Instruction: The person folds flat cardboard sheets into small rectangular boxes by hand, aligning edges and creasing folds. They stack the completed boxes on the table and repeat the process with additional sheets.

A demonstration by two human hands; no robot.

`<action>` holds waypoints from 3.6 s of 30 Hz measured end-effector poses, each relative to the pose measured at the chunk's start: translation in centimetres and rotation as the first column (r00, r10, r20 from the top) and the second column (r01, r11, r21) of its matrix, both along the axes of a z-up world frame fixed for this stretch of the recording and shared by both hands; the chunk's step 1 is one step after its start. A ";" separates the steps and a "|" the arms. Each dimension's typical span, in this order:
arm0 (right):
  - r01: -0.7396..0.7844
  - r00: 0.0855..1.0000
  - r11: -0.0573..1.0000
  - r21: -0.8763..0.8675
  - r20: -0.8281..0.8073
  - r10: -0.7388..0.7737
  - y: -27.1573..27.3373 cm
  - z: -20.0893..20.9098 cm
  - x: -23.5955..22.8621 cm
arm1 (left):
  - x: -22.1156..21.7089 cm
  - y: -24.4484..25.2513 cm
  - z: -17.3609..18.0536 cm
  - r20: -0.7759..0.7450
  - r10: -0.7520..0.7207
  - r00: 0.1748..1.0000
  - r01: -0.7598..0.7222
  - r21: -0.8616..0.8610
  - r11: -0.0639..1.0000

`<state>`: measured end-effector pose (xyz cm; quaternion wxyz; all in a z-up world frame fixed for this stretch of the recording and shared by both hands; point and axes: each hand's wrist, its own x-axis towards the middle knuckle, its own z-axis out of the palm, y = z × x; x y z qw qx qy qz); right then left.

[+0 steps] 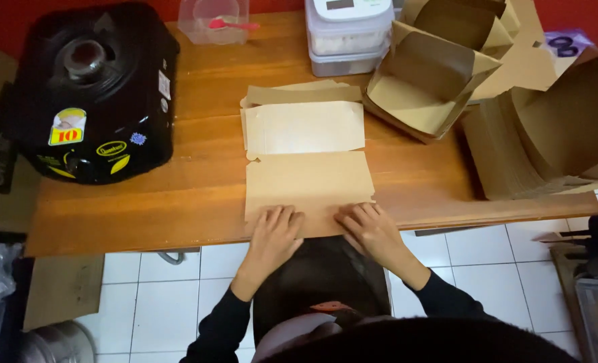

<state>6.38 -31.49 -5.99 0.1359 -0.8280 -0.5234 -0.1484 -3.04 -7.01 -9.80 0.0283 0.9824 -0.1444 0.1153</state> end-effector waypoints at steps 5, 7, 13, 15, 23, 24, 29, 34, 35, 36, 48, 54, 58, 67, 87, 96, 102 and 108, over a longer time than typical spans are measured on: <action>-0.026 0.985 1.000 -0.011 -0.170 0.024 0.5 1.7 0.5 | 0.1 1.0 2.1 -0.146 -0.024 0.989 0.011 -0.091 0.996; -0.026 0.973 0.999 -0.020 -0.230 0.020 1.0 3.4 1.0 | 0.9 1.4 3.2 -0.182 -0.025 0.983 0.001 -0.136 0.991; 0.128 0.679 0.991 -0.045 -0.724 -0.121 2.9 4.5 4.2 | 4.9 2.3 6.3 -0.475 -0.033 0.880 -0.241 -0.505 0.829; 0.194 0.648 0.979 -0.058 -0.741 -0.173 2.8 3.9 4.6 | 6.6 2.8 4.2 -0.562 0.083 0.823 -0.344 -0.376 0.860; 0.100 0.645 0.963 0.249 -0.753 0.127 -3.7 1.4 4.8 | 0.0 6.5 9.4 -0.263 -0.218 0.940 0.018 -0.598 0.801; 0.089 0.630 0.953 0.289 -0.758 0.171 -4.8 0.9 4.6 | -0.8 6.5 9.5 -0.193 -0.214 0.958 0.061 -0.590 0.805; -0.080 0.523 0.945 0.318 -0.793 0.311 -5.8 3.0 4.1 | -1.3 6.1 5.5 0.023 -0.099 0.995 0.088 -0.680 0.728; -0.097 0.568 0.985 0.146 -0.804 0.175 -4.8 4.1 3.4 | -1.3 6.4 5.0 0.002 -0.077 0.997 0.048 -0.796 0.603; -0.011 0.639 0.993 0.117 -0.763 0.097 -5.1 2.3 3.7 | -1.3 6.6 4.9 -0.044 -0.121 0.992 0.039 -0.791 0.611; 0.078 0.699 0.992 0.095 -0.715 0.014 -5.4 0.4 4.0 | -1.3 6.8 4.7 -0.092 -0.164 0.982 0.030 -0.784 0.620; 0.167 0.745 0.947 0.273 -0.665 0.061 -4.5 -0.4 5.0 | 0.5 7.7 5.2 -0.225 -0.273 0.935 0.063 -0.652 0.755; 0.409 0.597 0.901 0.148 -0.790 -0.141 -3.1 1.0 4.4 | 3.1 7.6 2.5 -0.458 0.013 0.889 -0.395 -0.753 0.526; 0.502 0.501 0.859 0.103 -0.844 -0.192 -3.7 -3.5 6.8 | 4.1 10.0 -3.8 -0.595 0.104 0.797 -0.569 -0.684 0.456; 0.554 0.466 0.808 -0.199 -0.730 -0.500 0.1 0.8 8.1 | 6.7 7.8 2.7 -0.684 0.251 0.685 -0.710 -0.551 0.438; -0.004 0.992 0.742 0.671 0.099 -0.084 0.7 -4.2 0.7 | 0.4 -3.6 6.0 0.567 0.118 0.815 -0.197 0.080 0.977; 0.211 0.977 0.932 0.293 -0.056 -0.204 -1.8 -0.6 0.7 | 5.0 -6.7 -1.6 0.290 0.003 0.957 -0.019 0.054 0.998; 0.289 0.952 0.935 0.206 -0.163 -0.259 -1.9 -0.2 0.9 | 4.8 -4.0 1.3 -0.116 -0.157 0.981 0.123 -0.262 0.957; 0.392 0.879 0.872 0.292 -0.399 -0.262 -2.4 -1.0 1.4 | 7.3 -3.2 0.6 0.023 -0.161 0.987 0.156 -0.409 0.899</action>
